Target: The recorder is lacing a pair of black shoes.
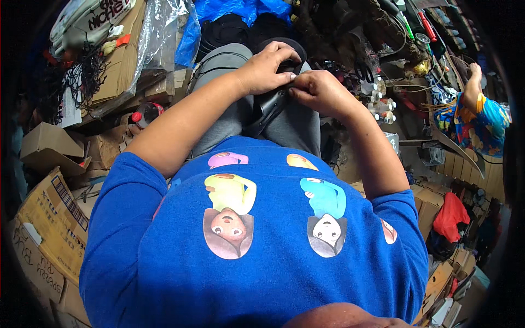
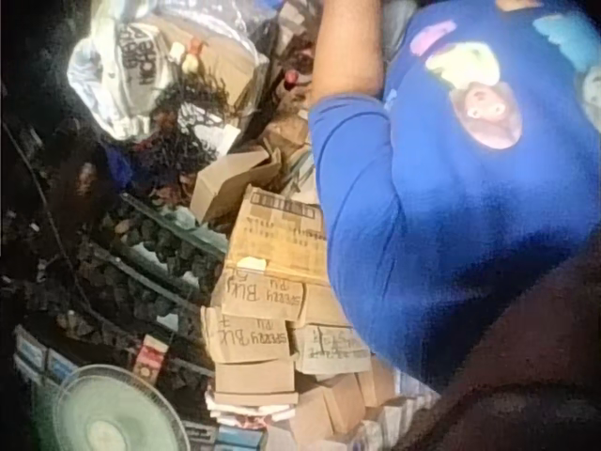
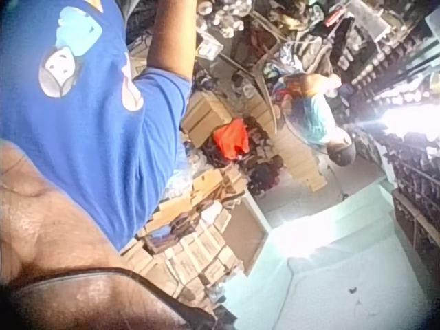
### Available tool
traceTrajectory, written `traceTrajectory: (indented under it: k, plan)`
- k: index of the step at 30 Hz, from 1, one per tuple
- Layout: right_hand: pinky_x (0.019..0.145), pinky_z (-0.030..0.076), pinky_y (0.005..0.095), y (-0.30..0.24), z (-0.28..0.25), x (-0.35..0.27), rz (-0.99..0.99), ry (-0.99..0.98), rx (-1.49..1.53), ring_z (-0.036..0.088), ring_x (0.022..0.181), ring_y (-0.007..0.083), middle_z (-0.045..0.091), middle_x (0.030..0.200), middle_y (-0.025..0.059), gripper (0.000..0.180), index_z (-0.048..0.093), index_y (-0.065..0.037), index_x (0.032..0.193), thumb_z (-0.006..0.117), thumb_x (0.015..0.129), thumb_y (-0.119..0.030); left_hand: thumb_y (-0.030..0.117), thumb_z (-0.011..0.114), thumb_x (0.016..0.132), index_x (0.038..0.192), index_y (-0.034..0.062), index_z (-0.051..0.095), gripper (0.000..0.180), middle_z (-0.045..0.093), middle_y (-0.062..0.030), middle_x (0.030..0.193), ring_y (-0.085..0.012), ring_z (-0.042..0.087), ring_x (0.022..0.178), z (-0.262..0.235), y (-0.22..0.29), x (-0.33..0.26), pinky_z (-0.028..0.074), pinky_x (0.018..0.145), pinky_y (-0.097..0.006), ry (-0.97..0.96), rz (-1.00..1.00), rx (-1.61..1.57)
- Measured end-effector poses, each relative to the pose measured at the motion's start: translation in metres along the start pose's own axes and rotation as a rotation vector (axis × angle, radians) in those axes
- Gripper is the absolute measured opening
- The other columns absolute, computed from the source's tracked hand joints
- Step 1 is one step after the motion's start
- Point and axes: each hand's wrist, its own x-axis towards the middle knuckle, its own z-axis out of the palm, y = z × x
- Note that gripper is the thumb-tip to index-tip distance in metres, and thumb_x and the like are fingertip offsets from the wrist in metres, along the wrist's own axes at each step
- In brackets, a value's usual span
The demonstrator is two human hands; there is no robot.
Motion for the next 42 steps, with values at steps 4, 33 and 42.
traceTrajectory:
  k: [4,33,42]
  plan:
    - [0.056,0.042,0.0360,-0.008,-0.010,-0.020,0.025,0.005,-0.030,0.048,0.055,0.0233,0.054,0.063,0.0152,0.020,0.059,0.001,0.075,0.067,0.084,-0.016,0.018,0.069,0.081,0.119,0.0096,0.061,0.040,0.048,-0.0156,0.132,-0.0319,0.044,0.129,-0.002,0.001,-0.003,0.035,0.110,-0.039,-0.011,0.001,-0.056]
    - [0.074,0.053,0.0399,-0.035,-0.005,-0.012,0.115,0.243,-0.226,0.067,0.080,0.0330,0.066,0.085,0.0151,0.014,0.074,-0.007,0.088,0.065,0.079,-0.013,0.013,0.082,0.070,0.119,0.0222,0.070,0.051,0.052,-0.0092,0.120,-0.0275,0.053,0.114,-0.055,0.012,0.025,0.043,0.103,-0.035,-0.359,-0.059,0.105]
    - [0.075,0.052,0.0332,-0.009,0.000,-0.013,0.215,0.176,0.119,0.066,0.083,0.0209,0.063,0.088,0.0073,0.017,0.076,-0.012,0.100,0.071,0.083,-0.009,0.013,0.083,0.069,0.120,0.0220,0.070,0.053,0.053,-0.0095,0.118,-0.0277,0.053,0.113,-0.055,0.002,0.027,0.043,0.102,-0.036,-0.377,0.012,0.086]
